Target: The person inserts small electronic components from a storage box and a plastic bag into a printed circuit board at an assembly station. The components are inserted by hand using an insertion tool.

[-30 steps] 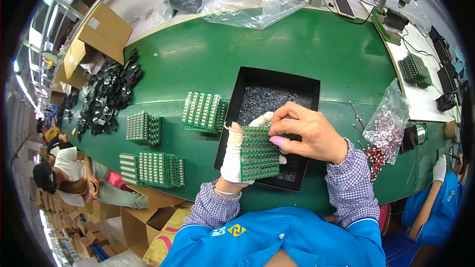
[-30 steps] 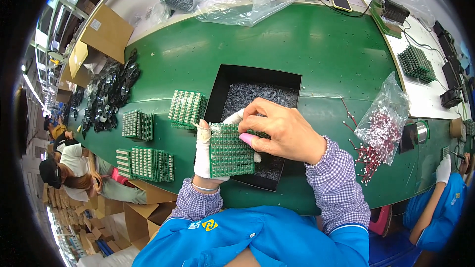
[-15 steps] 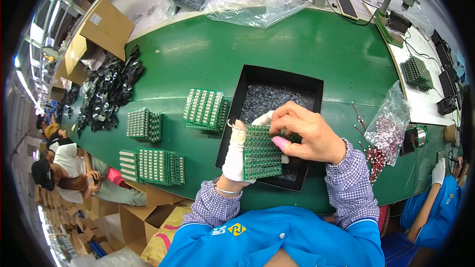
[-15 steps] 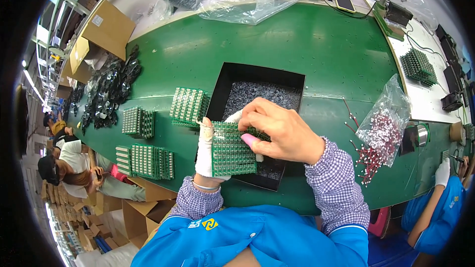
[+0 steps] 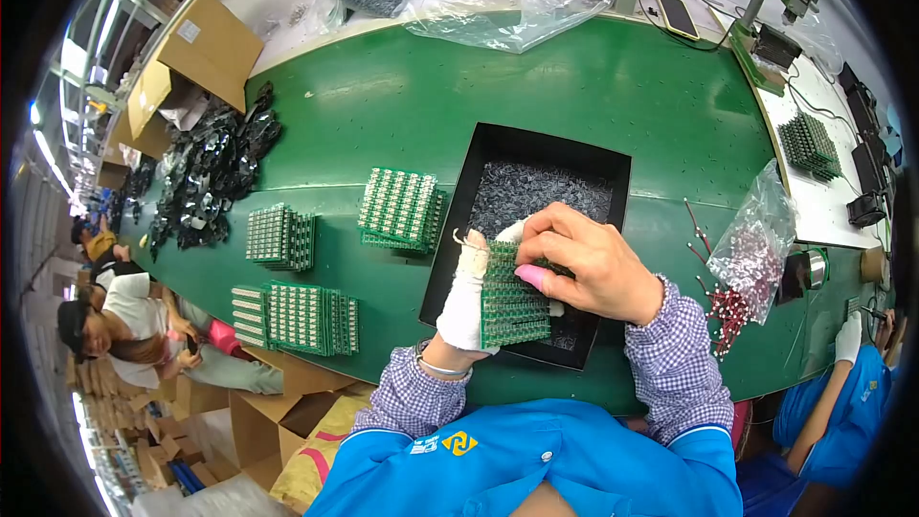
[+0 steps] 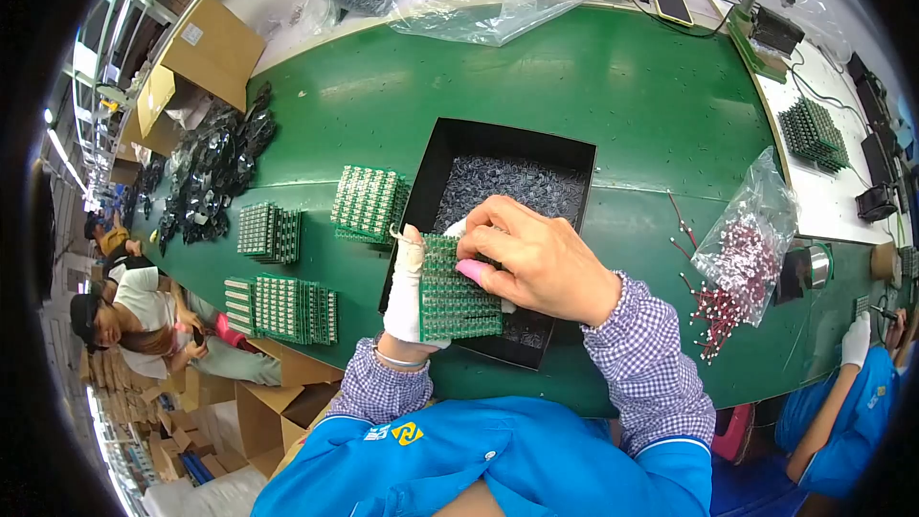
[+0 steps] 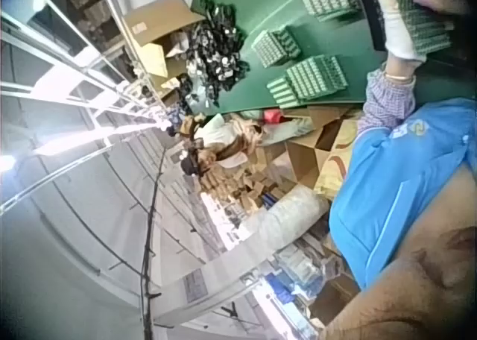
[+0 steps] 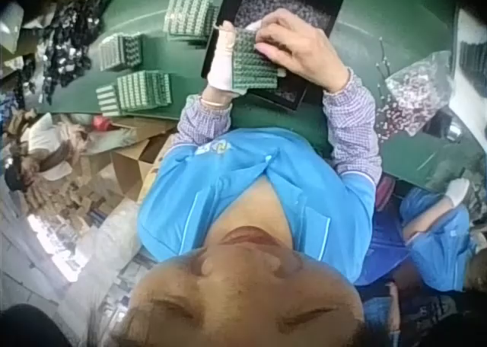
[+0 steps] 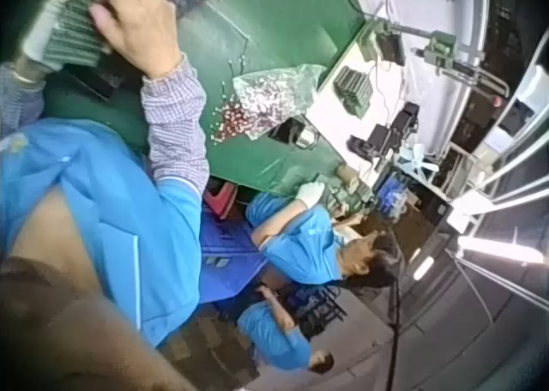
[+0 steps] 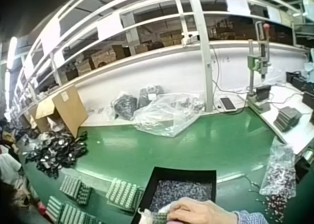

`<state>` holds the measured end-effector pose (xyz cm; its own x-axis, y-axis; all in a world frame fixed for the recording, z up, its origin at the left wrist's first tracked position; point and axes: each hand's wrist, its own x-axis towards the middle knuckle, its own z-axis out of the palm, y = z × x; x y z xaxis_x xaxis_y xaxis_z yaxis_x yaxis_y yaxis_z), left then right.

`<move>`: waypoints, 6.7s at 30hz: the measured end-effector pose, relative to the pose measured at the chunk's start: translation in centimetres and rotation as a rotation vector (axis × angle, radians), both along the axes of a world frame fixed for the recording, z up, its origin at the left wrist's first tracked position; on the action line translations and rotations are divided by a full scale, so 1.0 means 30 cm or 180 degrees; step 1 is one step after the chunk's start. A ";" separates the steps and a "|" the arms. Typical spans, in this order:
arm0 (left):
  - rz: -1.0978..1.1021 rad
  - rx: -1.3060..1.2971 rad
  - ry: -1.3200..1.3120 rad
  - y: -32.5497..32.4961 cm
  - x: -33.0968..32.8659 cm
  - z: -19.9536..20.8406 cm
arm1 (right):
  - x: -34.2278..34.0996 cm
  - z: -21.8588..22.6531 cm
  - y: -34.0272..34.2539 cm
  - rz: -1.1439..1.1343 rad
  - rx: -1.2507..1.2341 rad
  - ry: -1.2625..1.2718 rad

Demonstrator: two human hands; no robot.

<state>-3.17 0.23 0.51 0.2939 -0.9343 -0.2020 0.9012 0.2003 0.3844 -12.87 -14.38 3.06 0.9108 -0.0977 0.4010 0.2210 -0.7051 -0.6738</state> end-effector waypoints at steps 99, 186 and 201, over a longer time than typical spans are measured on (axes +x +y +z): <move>-0.0620 -0.0765 0.0110 0.005 0.030 -0.040 | 0.010 0.002 0.008 0.0211 0.0705 -0.0576; -0.0387 -0.0420 0.0474 0.027 0.058 -0.028 | 0.012 -0.012 -0.015 0.0300 0.0212 -0.0376; -0.0582 -0.0585 0.0444 0.046 0.065 -0.027 | 0.017 -0.034 0.010 0.0329 0.0694 -0.0285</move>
<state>-1.22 1.62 -0.31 0.0986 -0.9938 -0.0511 0.9703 0.0846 0.2265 -12.37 -14.07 2.05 0.8823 -0.0991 0.4602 0.3499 -0.5159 -0.7820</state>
